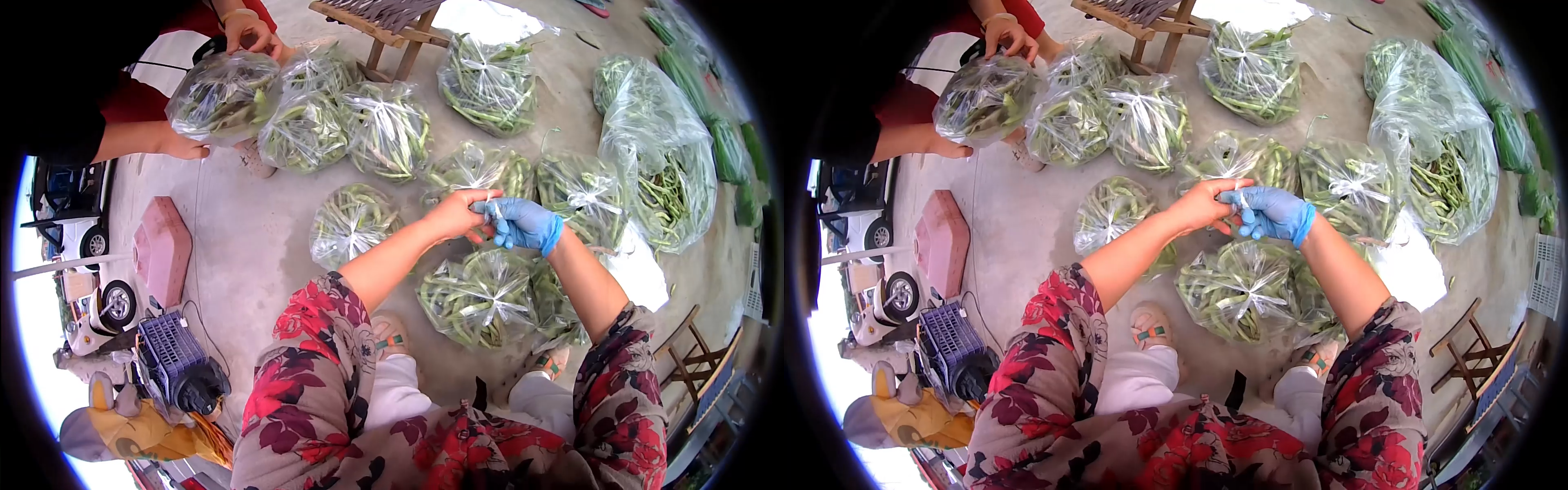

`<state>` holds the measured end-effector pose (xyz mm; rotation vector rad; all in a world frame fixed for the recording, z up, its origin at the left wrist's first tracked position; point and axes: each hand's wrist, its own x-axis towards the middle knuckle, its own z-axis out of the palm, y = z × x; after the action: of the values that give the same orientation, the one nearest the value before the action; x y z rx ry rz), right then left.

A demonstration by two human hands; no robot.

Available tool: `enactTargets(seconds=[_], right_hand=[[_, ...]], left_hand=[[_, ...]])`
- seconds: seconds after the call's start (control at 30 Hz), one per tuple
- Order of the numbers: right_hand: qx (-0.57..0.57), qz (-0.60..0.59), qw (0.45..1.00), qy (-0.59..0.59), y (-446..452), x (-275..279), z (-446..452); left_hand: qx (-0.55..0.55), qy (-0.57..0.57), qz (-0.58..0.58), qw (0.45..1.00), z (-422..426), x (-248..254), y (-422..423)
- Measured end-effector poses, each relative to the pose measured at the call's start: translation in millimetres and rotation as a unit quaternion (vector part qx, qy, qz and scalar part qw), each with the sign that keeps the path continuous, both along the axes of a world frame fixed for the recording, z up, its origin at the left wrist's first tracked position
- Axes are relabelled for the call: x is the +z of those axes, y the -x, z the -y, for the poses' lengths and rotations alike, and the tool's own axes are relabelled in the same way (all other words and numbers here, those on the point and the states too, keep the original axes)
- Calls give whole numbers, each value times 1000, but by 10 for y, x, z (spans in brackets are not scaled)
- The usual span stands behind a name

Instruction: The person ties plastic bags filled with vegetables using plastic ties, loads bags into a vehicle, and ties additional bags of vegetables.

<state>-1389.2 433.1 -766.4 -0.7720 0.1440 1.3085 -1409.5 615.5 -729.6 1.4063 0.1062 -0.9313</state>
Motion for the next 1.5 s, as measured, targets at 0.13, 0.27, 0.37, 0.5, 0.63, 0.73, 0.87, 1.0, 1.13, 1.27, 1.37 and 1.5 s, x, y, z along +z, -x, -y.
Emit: enactTargets(seconds=[0.13,0.27,0.37,0.5,0.63,0.73,0.87,1.0,1.13,1.27,1.37,1.5], right_hand=[[64,82,978,183,-85,398,-25],[-69,84,929,353,-251,118,302],[-58,126,916,375,-262,-34,328],[-91,231,880,405,-179,-138,127],[-151,420,687,574,-137,-434,63],[-183,356,691,603,-168,-708,182],[-92,322,732,593,-246,-850,-93],[-252,245,894,277,-475,-363,360],[-124,400,850,320,-589,570,1034],[-20,365,798,479,-71,1033,1982],[-97,260,768,578,730,689,2562],[-108,69,740,660,1744,136,2768]], left_hand=[[45,-79,52,994,2,-206,28],[237,46,-49,969,-256,-238,91],[288,19,-111,951,-427,-283,141],[139,-250,101,953,-581,-379,10],[156,-379,339,847,-577,-579,49],[226,-391,49,891,-534,-483,42],[312,-126,-161,928,-432,-675,76],[333,-5,-38,942,-590,-914,-106],[198,-232,-19,952,-367,-431,-200],[-45,-417,454,786,314,-66,64],[-197,-271,433,837,883,-89,214],[-35,-237,176,955,1537,-796,176]])
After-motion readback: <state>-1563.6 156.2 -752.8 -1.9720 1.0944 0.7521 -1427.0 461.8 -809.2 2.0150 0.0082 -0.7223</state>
